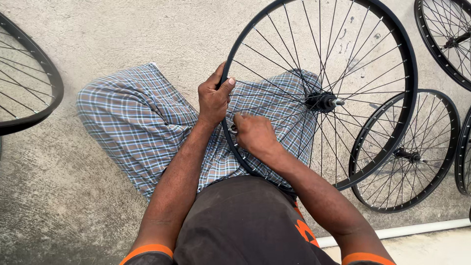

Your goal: The person sits on the floor and uses a spoke wrench to tighten the nipples on a bicycle wheel rim. They rotate the wheel slightly to access different spokes and continue adjusting them one by one.

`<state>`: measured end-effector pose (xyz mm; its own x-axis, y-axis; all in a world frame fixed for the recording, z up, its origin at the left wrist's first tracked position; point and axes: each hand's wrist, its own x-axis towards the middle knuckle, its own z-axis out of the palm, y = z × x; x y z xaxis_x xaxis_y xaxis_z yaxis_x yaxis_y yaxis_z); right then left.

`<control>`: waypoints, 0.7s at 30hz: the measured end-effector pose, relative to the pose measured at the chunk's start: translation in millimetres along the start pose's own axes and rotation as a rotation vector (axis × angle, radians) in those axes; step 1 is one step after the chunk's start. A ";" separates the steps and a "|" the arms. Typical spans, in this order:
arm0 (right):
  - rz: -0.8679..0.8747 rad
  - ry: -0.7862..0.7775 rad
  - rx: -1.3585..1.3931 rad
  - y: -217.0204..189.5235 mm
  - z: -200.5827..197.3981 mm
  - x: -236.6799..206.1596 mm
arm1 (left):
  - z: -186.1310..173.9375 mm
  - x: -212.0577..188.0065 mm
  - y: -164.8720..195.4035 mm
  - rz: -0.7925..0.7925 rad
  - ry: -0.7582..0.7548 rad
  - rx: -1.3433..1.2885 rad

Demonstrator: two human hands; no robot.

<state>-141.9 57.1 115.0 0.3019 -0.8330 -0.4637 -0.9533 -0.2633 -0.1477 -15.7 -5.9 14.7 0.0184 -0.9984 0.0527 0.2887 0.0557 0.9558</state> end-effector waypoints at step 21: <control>0.029 0.014 -0.034 8.4 18.0 2.7 | 3.2 1.1 8.6 -0.033 0.014 -0.064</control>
<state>-149.1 61.3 96.8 0.2743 -0.8469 -0.4555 -0.9612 -0.2551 -0.1045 -16.2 -6.5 23.9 0.0212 -0.9996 0.0168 0.3502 0.0231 0.9364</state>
